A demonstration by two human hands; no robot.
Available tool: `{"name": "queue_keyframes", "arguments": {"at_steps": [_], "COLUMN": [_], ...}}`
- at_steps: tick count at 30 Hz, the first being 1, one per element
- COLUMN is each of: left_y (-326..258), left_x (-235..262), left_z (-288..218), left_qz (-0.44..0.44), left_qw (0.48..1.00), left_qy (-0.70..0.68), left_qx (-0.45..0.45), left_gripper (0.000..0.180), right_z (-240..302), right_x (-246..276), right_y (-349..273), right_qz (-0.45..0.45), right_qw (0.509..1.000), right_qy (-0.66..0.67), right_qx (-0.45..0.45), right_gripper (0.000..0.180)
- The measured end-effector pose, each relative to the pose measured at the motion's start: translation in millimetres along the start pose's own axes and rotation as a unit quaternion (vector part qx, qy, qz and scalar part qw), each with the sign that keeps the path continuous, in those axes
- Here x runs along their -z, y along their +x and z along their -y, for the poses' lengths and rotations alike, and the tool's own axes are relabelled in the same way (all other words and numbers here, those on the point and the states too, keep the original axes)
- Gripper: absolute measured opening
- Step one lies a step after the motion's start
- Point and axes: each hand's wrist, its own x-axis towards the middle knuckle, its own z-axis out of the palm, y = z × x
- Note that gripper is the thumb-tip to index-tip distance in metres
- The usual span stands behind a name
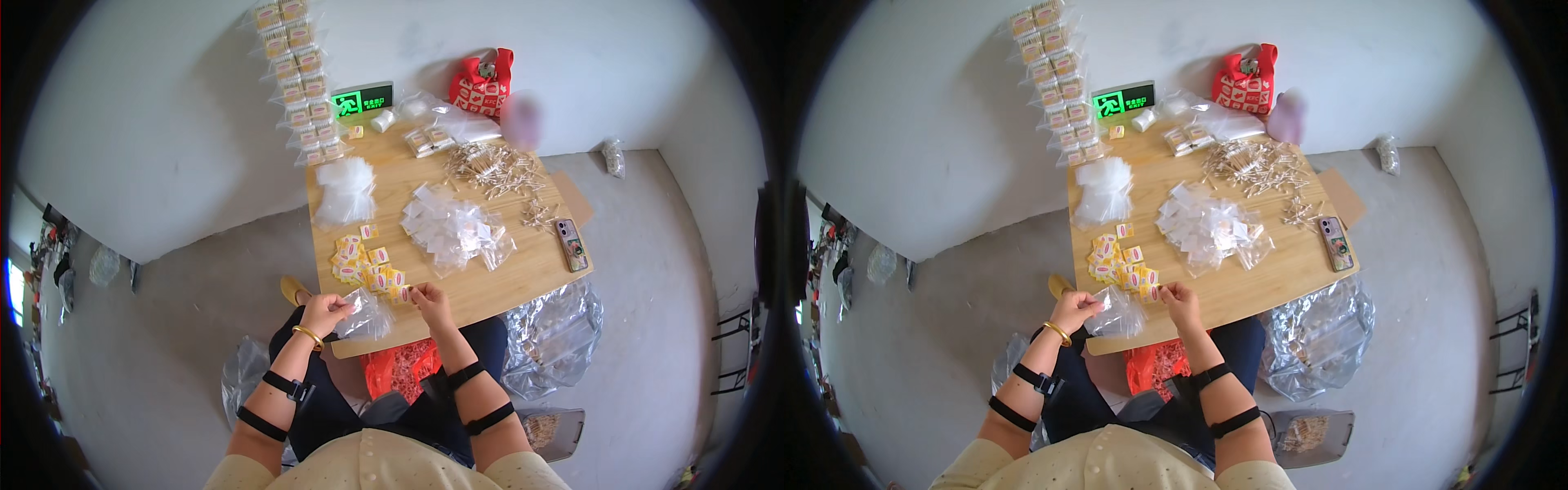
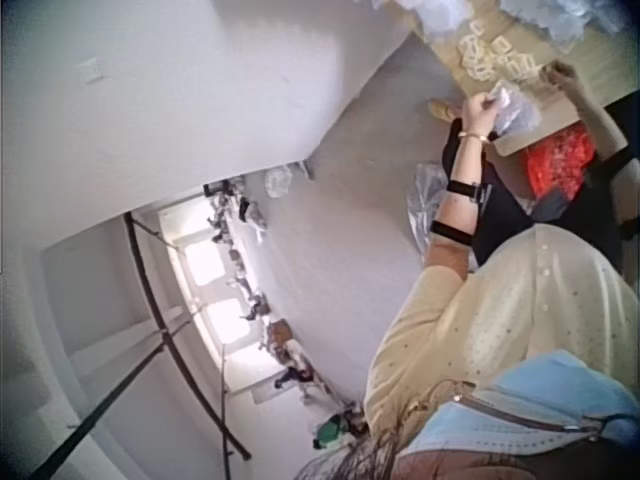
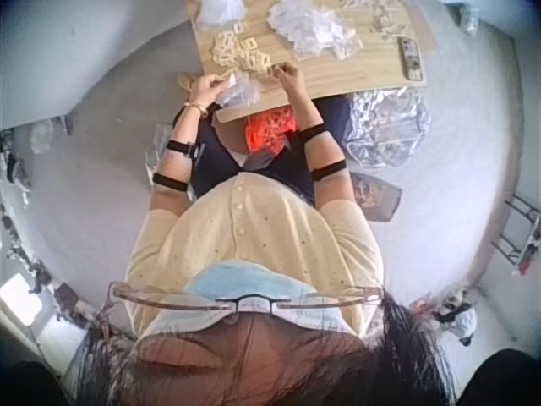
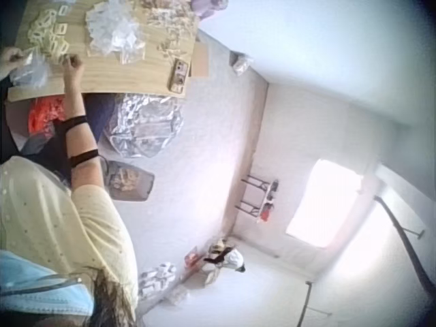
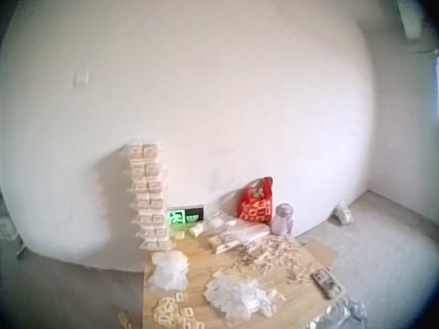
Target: The person sits at a table and repeatedly places small yellow packets into clear plastic bags. They then seal the bags and place them into a pile. The person also handles a red plastic bag and a stack of pre-packaged items.
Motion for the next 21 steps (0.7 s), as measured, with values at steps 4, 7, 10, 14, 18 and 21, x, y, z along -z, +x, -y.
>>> {"name": "queue_keyframes", "arguments": {"at_steps": [4, 7, 10, 14, 18, 21], "left_y": [7, 9, 4, -8, -21, -23], "left_x": [-1, -1, -8, -23, -44, -52], "left_z": [14, 13, 9, 15, 36, 45], "left_qz": [-0.012, 0.020, -0.020, -0.137, -0.042, 0.008], "left_qw": [1.000, 0.991, 0.947, 0.918, 0.889, 0.897], "left_qy": [0.002, 0.129, 0.319, 0.347, 0.413, 0.399], "left_qx": [-0.022, 0.009, -0.041, -0.131, -0.192, -0.191], "left_gripper": [0.024, 0.027, 0.028, 0.058, 0.079, 0.085], "right_z": [4, 16, 33, 59, 55, 50], "right_x": [-14, -25, -29, -17, -7, 0], "right_y": [16, 29, 42, 80, 124, 139], "right_qz": [-0.042, -0.066, -0.110, -0.085, -0.050, -0.042], "right_qw": [0.997, 0.963, 0.874, 0.773, 0.715, 0.693], "right_qy": [-0.063, -0.254, -0.437, -0.555, -0.624, -0.663], "right_qx": [0.023, 0.064, 0.181, 0.295, 0.311, 0.281], "right_gripper": [0.016, 0.018, 0.018, 0.025, 0.029, 0.031]}}
